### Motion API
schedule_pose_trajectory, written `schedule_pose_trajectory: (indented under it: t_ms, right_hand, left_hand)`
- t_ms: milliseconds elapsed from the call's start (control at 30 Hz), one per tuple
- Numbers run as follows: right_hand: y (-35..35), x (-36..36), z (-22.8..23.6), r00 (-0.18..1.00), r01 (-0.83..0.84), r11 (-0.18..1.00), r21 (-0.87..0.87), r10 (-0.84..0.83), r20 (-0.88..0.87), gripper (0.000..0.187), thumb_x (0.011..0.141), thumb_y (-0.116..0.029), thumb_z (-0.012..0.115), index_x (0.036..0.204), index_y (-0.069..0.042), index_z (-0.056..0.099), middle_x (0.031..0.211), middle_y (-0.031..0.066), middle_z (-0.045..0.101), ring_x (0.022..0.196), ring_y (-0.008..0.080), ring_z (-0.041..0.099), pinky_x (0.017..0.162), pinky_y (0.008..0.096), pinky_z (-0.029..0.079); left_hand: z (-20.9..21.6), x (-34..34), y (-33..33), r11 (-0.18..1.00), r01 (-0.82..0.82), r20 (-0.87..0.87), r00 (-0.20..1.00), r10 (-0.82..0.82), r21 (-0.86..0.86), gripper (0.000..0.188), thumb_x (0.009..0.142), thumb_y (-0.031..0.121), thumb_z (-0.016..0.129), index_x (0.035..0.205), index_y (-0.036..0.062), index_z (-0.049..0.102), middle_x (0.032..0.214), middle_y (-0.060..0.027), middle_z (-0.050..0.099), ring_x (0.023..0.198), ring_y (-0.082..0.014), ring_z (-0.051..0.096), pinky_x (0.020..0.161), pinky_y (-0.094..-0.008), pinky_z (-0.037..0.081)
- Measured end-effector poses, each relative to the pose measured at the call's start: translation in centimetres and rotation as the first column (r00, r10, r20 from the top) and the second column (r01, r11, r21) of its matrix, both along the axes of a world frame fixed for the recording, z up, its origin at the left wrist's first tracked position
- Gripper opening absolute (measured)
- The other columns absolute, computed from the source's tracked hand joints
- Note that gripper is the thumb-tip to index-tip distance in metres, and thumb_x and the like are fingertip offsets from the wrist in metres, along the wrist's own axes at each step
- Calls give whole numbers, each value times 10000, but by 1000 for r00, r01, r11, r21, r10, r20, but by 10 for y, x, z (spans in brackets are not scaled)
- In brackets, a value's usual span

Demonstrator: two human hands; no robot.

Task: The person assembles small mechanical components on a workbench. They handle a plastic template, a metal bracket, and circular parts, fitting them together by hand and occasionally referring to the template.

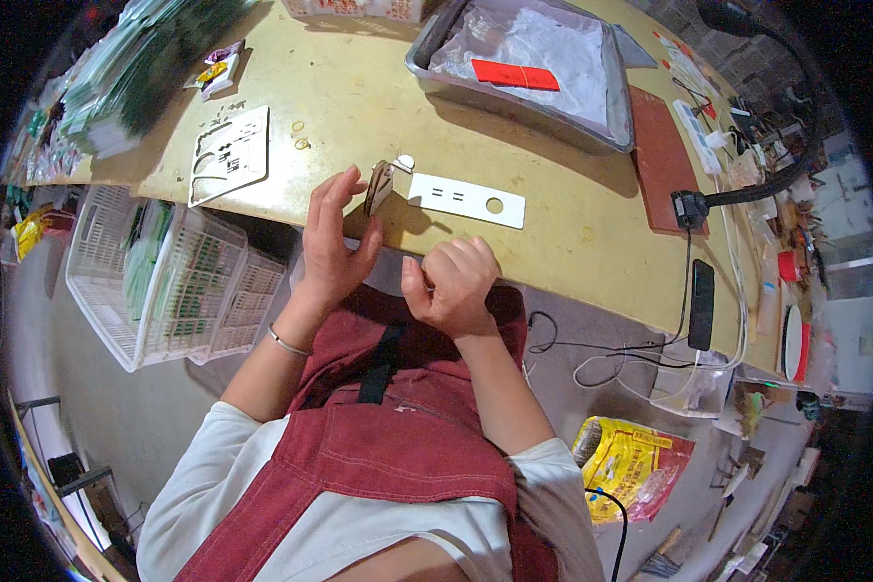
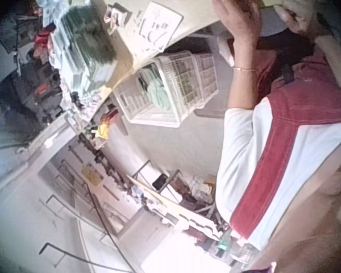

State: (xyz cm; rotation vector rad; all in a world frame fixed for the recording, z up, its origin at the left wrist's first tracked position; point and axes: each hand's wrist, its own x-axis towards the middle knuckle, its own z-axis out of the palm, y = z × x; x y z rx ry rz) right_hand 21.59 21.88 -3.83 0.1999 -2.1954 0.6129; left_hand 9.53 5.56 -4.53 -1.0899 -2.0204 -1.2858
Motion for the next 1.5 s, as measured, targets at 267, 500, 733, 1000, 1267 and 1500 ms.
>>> schedule_pose_trajectory:
  t_ms: [267,500,733,1000,1267,1500]
  right_hand:
    - [-1,0,2,1000,24,1000,2,-24,10,393,869,-183,741,629,-113,437,600,89,441,550,316,474,579,444,339]
    - [-5,-4,2,1000,14,1000,7,-14,-16,406,861,-122,723,626,-106,392,602,88,394,548,319,425,583,447,305]
    - [-5,-1,3,1000,17,999,28,-17,6,415,897,-144,711,631,-112,394,601,94,409,551,328,455,582,451,325]
    - [-6,1,3,1000,9,1000,20,-9,28,421,904,-131,705,629,-106,387,602,96,394,556,330,440,595,451,319]
    - [-7,-2,1,1000,-21,1000,7,21,1,446,937,-125,693,651,-82,353,621,105,338,566,322,372,602,450,284]
    - [-5,-1,0,1000,1,999,52,-3,24,426,911,-129,696,637,-111,369,609,95,383,567,329,435,600,449,314]
  left_hand:
    - [-1,0,-1,998,48,46,998,-50,51,726,823,-41,781,1495,-17,509,1310,-231,630,1136,-361,680,957,-443,584]
    - [-3,-2,-9,998,50,69,996,-52,28,695,852,-87,728,1501,5,499,1395,-222,578,1180,-327,696,984,-412,604]
    - [-4,-1,-5,997,48,49,997,-51,64,736,821,-45,766,1502,8,494,1346,-234,611,1130,-362,688,953,-436,588]
    - [-2,1,-7,996,47,29,998,-49,77,724,838,-22,778,1500,3,488,1330,-233,612,1139,-382,681,962,-446,580]
    - [-2,1,-7,993,58,55,996,-64,102,694,835,7,791,1472,5,516,1330,-241,633,1162,-421,669,970,-470,568]
    - [-2,1,-8,995,52,29,998,-55,89,722,826,-43,774,1490,17,499,1342,-234,620,1142,-378,691,951,-451,584]
